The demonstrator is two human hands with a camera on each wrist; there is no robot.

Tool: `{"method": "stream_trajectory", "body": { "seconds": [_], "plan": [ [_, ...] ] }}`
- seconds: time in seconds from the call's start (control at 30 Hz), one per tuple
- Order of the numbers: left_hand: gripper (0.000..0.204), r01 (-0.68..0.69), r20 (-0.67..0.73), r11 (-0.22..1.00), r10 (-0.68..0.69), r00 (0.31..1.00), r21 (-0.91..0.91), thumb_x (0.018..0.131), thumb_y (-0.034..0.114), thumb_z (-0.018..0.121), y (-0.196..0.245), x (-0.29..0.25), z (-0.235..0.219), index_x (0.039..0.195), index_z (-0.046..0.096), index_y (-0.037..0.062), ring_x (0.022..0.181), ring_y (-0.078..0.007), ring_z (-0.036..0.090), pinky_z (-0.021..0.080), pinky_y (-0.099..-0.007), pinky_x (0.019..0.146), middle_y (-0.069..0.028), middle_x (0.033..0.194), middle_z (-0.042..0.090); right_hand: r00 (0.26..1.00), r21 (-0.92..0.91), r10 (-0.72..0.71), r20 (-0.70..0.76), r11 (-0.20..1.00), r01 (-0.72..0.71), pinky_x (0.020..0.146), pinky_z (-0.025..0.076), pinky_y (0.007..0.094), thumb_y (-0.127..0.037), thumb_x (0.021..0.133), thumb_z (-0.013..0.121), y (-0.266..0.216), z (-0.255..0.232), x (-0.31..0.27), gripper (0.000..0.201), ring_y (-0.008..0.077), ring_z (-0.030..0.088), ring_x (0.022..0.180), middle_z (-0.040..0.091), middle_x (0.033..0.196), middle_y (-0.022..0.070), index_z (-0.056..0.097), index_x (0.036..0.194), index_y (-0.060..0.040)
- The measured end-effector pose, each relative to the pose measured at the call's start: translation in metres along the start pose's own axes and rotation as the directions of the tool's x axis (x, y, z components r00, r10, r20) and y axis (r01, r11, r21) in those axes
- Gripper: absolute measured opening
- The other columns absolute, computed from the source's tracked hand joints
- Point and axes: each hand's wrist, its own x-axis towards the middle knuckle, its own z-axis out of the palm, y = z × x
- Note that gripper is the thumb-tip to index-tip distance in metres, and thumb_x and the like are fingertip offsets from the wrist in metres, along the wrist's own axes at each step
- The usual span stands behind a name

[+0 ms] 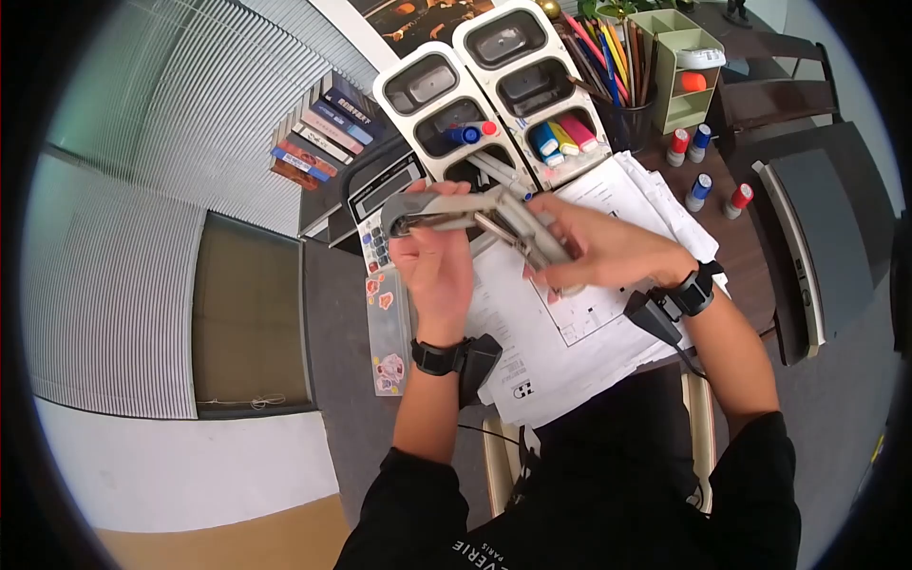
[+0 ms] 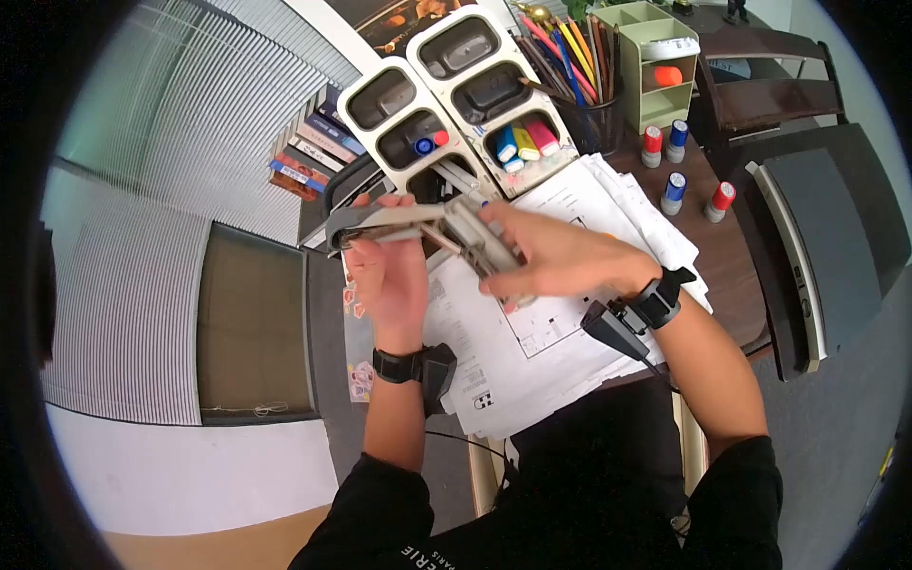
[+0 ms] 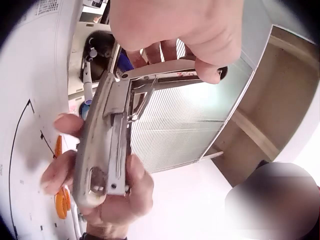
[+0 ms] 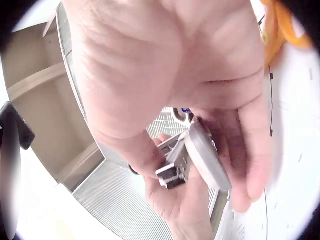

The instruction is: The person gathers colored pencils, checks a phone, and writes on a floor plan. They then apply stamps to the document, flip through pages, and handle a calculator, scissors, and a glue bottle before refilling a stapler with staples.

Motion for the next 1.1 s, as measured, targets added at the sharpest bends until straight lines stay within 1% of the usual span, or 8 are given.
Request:
{"method": "stream_trajectory", "body": {
  "seconds": [0.07, 0.3, 0.37, 0.5, 0.73, 0.8, 0.9, 1.1],
  "plan": [
    [0.054, -0.026, 0.005, 0.999, 0.026, 1.0, 0.031, 0.098, 0.034, 0.064, -0.004, 0.0, -0.002, 0.138, 0.048, 0.0026, 0.13, -0.0316, 0.051, 0.035, -0.051, 0.115, -0.0159, 0.132, 0.059, 0.998, 0.104, -0.022, -0.06, 0.994, 0.028, 0.065, 0.059, 0.0284, -0.008, 0.088, 0.073, -0.007, 0.001, -0.003, 0.061, 0.0183, 0.069, 0.073, 0.065, 0.092, 0.0111, 0.039, 0.137, 0.0049],
    [0.045, -0.055, -0.209, 0.985, 0.09, 0.974, 0.165, 0.1, 0.035, 0.061, -0.004, 0.004, -0.006, 0.129, 0.055, 0.002, 0.122, -0.0266, 0.056, 0.044, -0.0471, 0.107, -0.0126, 0.126, 0.062, 0.988, -0.081, -0.029, -0.15, 0.997, 0.017, 0.056, 0.052, 0.0255, -0.002, 0.087, 0.071, -0.015, -0.006, -0.002, 0.071, 0.011, 0.063, 0.062, 0.065, 0.081, 0.0063, 0.039, 0.15, 0.0006],
    [0.04, -0.05, -0.234, 0.985, 0.088, 0.968, 0.163, 0.101, 0.036, 0.061, -0.005, 0.003, -0.008, 0.124, 0.057, 0.0031, 0.118, -0.0236, 0.057, 0.045, -0.0462, 0.104, -0.0099, 0.125, 0.062, 0.984, -0.051, -0.064, -0.167, 0.997, 0.057, 0.055, 0.049, 0.0256, -0.009, 0.085, 0.074, -0.01, -0.005, -0.002, 0.077, 0.0119, 0.062, 0.06, 0.066, 0.077, 0.0076, 0.036, 0.15, 0.0064],
    [0.039, -0.058, -0.205, 0.988, 0.087, 0.975, 0.144, 0.101, 0.039, 0.06, -0.004, 0.003, -0.015, 0.12, 0.058, 0.0049, 0.117, -0.0217, 0.057, 0.044, -0.0455, 0.103, -0.0074, 0.124, 0.063, 0.987, -0.055, -0.09, -0.135, 0.995, 0.084, 0.054, 0.049, 0.0253, -0.009, 0.084, 0.075, -0.012, -0.005, -0.005, 0.078, 0.0117, 0.06, 0.059, 0.066, 0.078, 0.0077, 0.037, 0.15, 0.0046],
    [0.045, 0.026, -0.373, 1.0, -0.018, 0.928, 0.016, 0.101, 0.045, 0.057, -0.001, 0.011, -0.01, 0.123, 0.059, 0.0054, 0.112, -0.0179, 0.059, 0.046, -0.0396, 0.101, -0.0045, 0.119, 0.064, 0.997, -0.038, -0.075, -0.029, 0.997, 0.073, 0.069, 0.05, 0.0237, 0.0, 0.077, 0.079, -0.016, -0.002, -0.008, 0.08, 0.0062, 0.059, 0.077, 0.067, 0.093, 0.0035, 0.043, 0.148, 0.0004],
    [0.048, 0.047, -0.388, 0.999, -0.049, 0.92, -0.014, 0.1, 0.051, 0.055, -0.002, 0.008, -0.008, 0.126, 0.059, 0.0106, 0.107, -0.0208, 0.059, 0.045, -0.0403, 0.099, -0.0039, 0.12, 0.064, 0.988, -0.109, -0.153, -0.02, 0.983, 0.15, 0.069, 0.05, 0.0235, 0.0, 0.076, 0.079, -0.013, -0.004, -0.008, 0.08, 0.0061, 0.059, 0.078, 0.068, 0.095, 0.0035, 0.044, 0.148, -0.0006],
    [0.052, 0.128, -0.314, 0.984, -0.161, 0.936, -0.123, 0.099, 0.054, 0.054, -0.004, 0.005, -0.026, 0.127, 0.058, 0.0101, 0.107, -0.0212, 0.06, 0.045, -0.0401, 0.099, -0.0036, 0.121, 0.063, 0.99, -0.093, -0.137, -0.012, 0.986, 0.136, 0.069, 0.05, 0.0231, 0.0, 0.076, 0.079, -0.019, -0.004, -0.011, 0.079, 0.006, 0.06, 0.079, 0.068, 0.096, 0.0037, 0.045, 0.148, -0.0011],
    [0.053, 0.08, -0.406, 0.996, -0.086, 0.91, -0.032, 0.1, 0.055, 0.05, -0.004, 0.009, -0.012, 0.129, 0.056, 0.0106, 0.108, -0.0215, 0.059, 0.044, -0.0402, 0.099, -0.0021, 0.125, 0.061, 0.989, -0.052, -0.148, -0.009, 0.988, 0.148, 0.064, 0.054, 0.0248, -0.003, 0.078, 0.076, -0.012, -0.006, -0.008, 0.08, 0.0106, 0.066, 0.077, 0.068, 0.097, 0.0075, 0.042, 0.151, -0.0064]
  ]
}}
